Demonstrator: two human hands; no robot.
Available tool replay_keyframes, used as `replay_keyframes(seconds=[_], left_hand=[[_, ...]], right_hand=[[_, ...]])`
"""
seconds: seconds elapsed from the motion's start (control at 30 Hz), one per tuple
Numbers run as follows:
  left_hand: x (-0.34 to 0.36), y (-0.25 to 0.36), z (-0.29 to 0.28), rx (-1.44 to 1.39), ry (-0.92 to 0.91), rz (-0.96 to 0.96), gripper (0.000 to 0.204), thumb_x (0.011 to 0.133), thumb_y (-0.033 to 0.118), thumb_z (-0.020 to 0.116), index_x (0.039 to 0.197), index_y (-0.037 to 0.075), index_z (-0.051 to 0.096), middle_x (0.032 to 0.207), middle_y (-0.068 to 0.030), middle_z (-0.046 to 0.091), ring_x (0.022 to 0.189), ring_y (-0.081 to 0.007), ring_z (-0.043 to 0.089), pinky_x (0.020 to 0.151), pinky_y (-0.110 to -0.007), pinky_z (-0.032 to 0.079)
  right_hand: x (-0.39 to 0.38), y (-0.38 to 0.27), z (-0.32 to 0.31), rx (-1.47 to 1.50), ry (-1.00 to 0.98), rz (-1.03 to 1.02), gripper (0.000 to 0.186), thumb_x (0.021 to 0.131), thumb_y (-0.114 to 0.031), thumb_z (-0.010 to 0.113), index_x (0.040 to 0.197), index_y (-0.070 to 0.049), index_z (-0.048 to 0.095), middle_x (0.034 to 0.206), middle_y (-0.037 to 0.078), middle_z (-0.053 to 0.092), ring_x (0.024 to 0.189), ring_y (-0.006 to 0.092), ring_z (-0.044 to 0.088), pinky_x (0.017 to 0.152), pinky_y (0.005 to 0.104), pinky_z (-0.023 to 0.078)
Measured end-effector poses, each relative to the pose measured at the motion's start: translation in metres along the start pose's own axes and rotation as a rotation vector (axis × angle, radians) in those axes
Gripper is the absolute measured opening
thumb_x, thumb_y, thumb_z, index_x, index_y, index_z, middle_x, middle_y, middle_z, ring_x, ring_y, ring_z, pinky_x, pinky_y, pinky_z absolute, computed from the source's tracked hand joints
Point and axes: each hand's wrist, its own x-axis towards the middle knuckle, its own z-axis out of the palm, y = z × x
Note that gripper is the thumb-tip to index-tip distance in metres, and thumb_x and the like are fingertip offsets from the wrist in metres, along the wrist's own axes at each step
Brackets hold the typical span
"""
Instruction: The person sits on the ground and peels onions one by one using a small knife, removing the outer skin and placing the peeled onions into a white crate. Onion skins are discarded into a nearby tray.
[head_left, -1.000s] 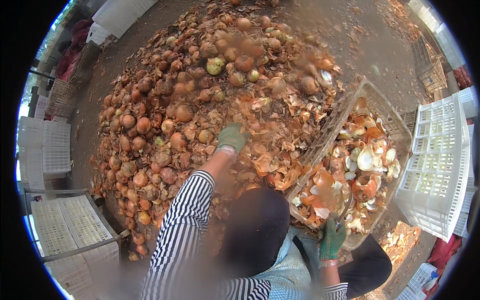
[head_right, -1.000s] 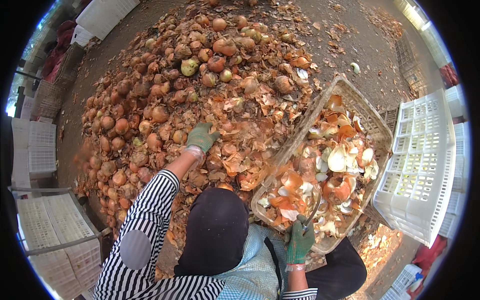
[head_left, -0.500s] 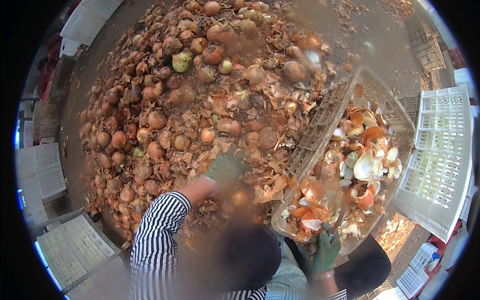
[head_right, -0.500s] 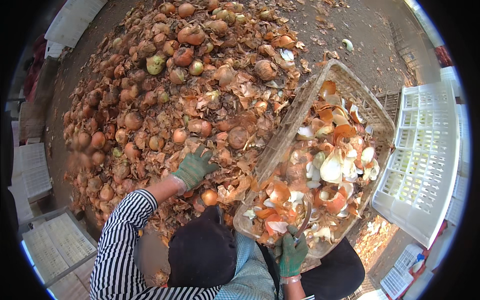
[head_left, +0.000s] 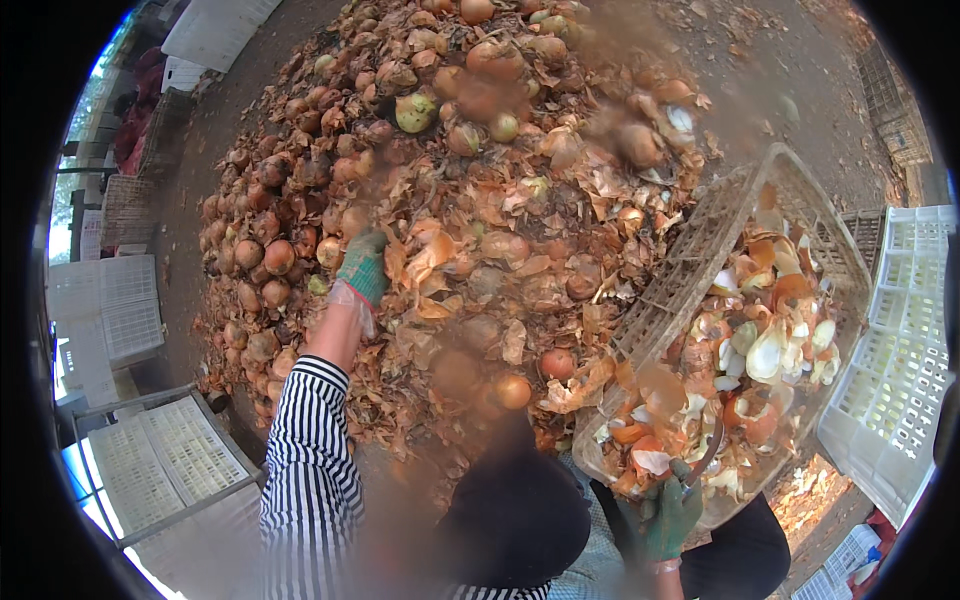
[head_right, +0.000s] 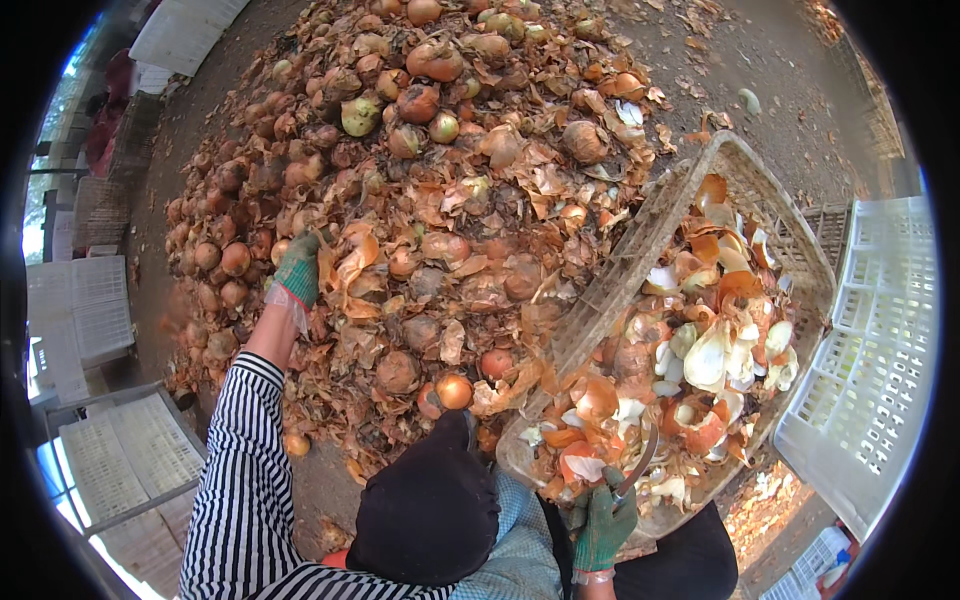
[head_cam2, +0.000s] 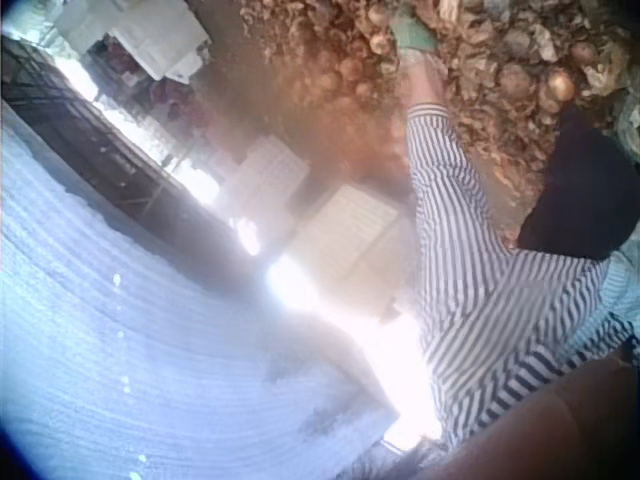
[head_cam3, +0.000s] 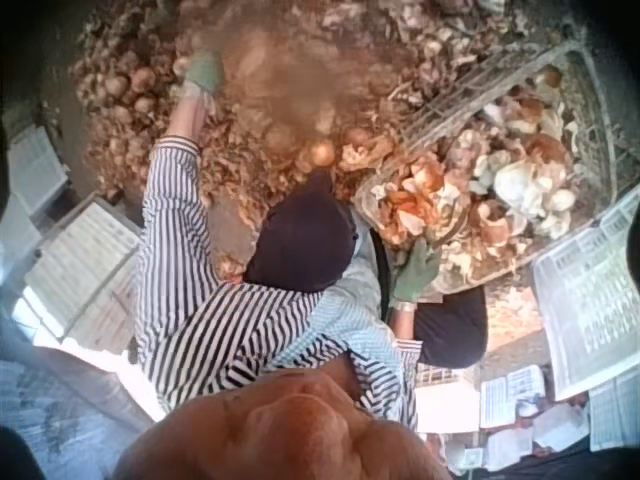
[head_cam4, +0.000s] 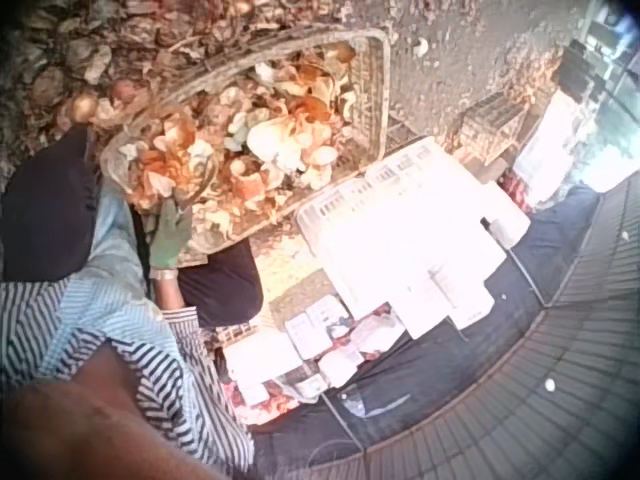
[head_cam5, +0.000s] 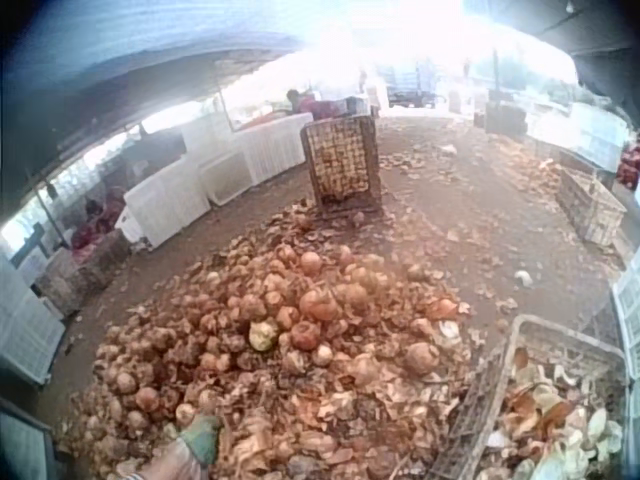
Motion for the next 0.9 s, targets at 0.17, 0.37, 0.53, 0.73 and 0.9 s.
replay_keyframes(seconds=[0.17,0.37,0.53,0.73,0.9], left_hand=[[-0.116,0.037,0.150,-0.204,-0.631,-0.173,0.051,0.094,0.021,0.058,0.140,0.001,0.047,0.132,-0.0188,0.057,0.117,-0.0312,0.058,0.104,-0.041,0.045],[-0.260,0.073,0.272,0.857,-1.357,0.543,0.088,0.079,0.040,0.079,0.149,0.005,0.038,0.147,-0.0261,0.042,0.139,-0.0396,0.037,0.116,-0.047,0.031],[-0.143,0.067,0.336,1.326,-0.502,0.846,0.088,0.078,0.046,0.077,0.147,0.004,0.041,0.146,-0.0267,0.042,0.137,-0.0397,0.041,0.112,-0.045,0.037],[-0.047,0.033,0.431,1.473,-0.447,0.591,0.089,0.078,0.050,0.075,0.146,0.004,0.041,0.149,-0.0248,0.039,0.137,-0.0379,0.041,0.112,-0.043,0.037],[0.008,-0.040,0.496,1.354,-0.374,0.571,0.103,0.071,0.045,0.083,0.151,0.005,0.031,0.154,-0.0254,0.030,0.142,-0.0386,0.034,0.115,-0.043,0.034]], right_hand=[[-0.002,0.001,0.007,0.032,0.050,0.011,0.033,0.095,-0.012,0.058,0.122,0.004,0.052,0.062,0.006,0.058,0.040,0.0102,0.049,0.033,0.0231,0.037],[0.009,0.032,-0.023,0.319,-0.073,0.082,0.033,0.095,-0.012,0.059,0.123,0.004,0.052,0.072,0.009,0.064,0.051,0.0145,0.058,0.040,0.0238,0.044],[0.020,0.077,-0.063,-1.182,-0.061,-0.805,0.030,0.097,-0.030,0.061,0.089,-0.002,0.058,0.074,0.004,0.058,0.068,0.0195,0.055,0.060,0.0351,0.044],[0.001,0.000,-0.005,-0.062,0.010,-0.033,0.011,0.097,-0.017,0.058,0.096,-0.007,0.057,0.060,0.000,0.049,0.043,0.0088,0.043,0.039,0.0253,0.033],[0.006,-0.015,0.007,0.002,0.056,0.110,0.006,0.093,-0.011,0.059,0.098,-0.007,0.057,0.061,-0.001,0.049,0.043,0.0095,0.044,0.039,0.0257,0.034]])
